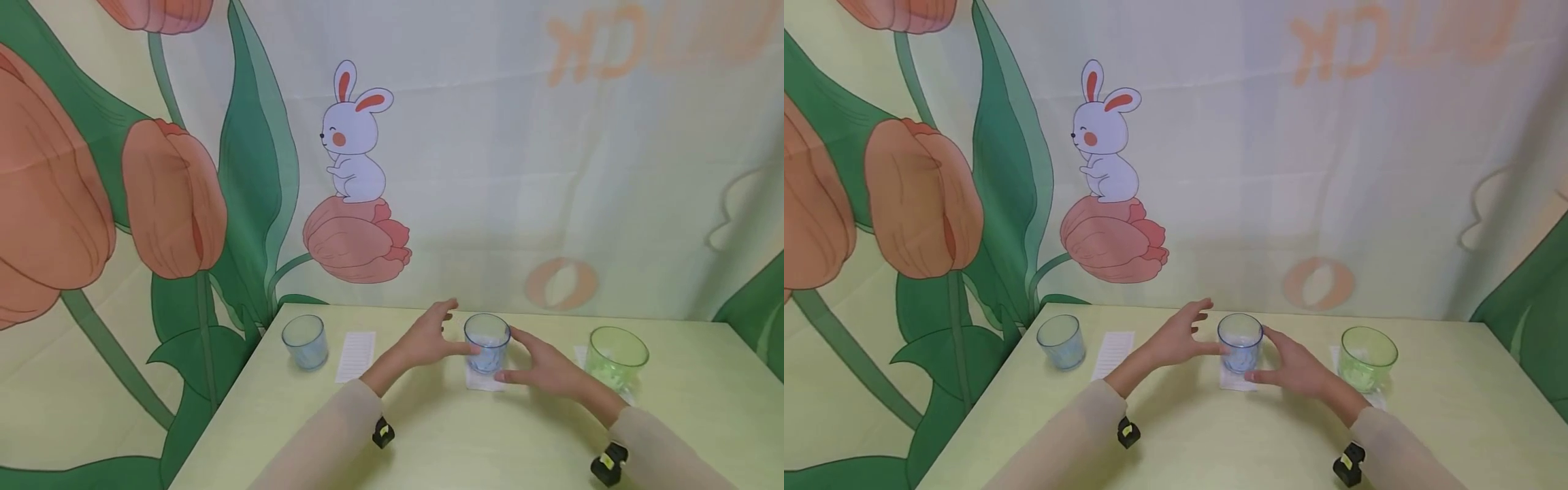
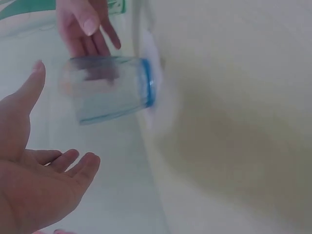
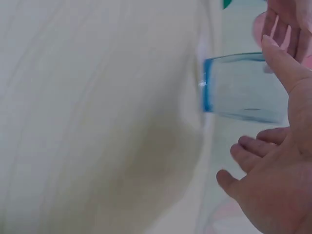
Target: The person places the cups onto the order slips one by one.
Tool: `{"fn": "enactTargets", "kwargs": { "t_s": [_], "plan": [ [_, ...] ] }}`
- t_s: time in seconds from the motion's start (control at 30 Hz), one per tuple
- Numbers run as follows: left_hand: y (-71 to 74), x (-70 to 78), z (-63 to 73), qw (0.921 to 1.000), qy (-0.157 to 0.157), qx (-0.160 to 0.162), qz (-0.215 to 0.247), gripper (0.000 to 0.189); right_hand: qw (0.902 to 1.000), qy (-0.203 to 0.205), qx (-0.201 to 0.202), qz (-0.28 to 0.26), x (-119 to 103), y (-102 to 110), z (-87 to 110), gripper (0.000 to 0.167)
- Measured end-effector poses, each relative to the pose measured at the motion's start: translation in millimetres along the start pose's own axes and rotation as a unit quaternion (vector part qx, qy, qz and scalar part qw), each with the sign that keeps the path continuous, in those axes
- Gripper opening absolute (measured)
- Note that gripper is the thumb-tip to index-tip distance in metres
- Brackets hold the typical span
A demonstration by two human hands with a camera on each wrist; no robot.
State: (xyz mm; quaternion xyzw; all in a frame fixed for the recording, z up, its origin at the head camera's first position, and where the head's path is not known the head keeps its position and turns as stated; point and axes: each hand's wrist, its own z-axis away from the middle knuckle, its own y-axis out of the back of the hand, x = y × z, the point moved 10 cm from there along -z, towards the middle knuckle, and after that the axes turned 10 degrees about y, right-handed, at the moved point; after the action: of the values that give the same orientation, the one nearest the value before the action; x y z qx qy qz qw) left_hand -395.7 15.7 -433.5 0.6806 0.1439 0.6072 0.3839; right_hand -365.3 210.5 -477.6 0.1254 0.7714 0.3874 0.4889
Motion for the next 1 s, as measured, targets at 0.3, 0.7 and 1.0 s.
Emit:
{"fn": "enactTargets", "kwargs": {
  "t_s": [0.3,0.7,1.0],
  "plan": [
    [56.0,6.3,29.2,0.9989,-0.034,0.013,-0.031,0.108,0.9972,0.035,0.027,0.061,-39,34,3.0,0.104],
    [116.5,-5.9,55.3,0.9949,-0.035,0.073,-0.061,0.114,0.9908,0.103,0.033,0.082,-101,37,-16.8,0.103],
    [143.2,-34.7,66.0,0.9936,-0.026,0.099,-0.048,0.105,0.9928,0.101,0.026,0.060,-117,20,-28.4,0.104]
  ]
}}
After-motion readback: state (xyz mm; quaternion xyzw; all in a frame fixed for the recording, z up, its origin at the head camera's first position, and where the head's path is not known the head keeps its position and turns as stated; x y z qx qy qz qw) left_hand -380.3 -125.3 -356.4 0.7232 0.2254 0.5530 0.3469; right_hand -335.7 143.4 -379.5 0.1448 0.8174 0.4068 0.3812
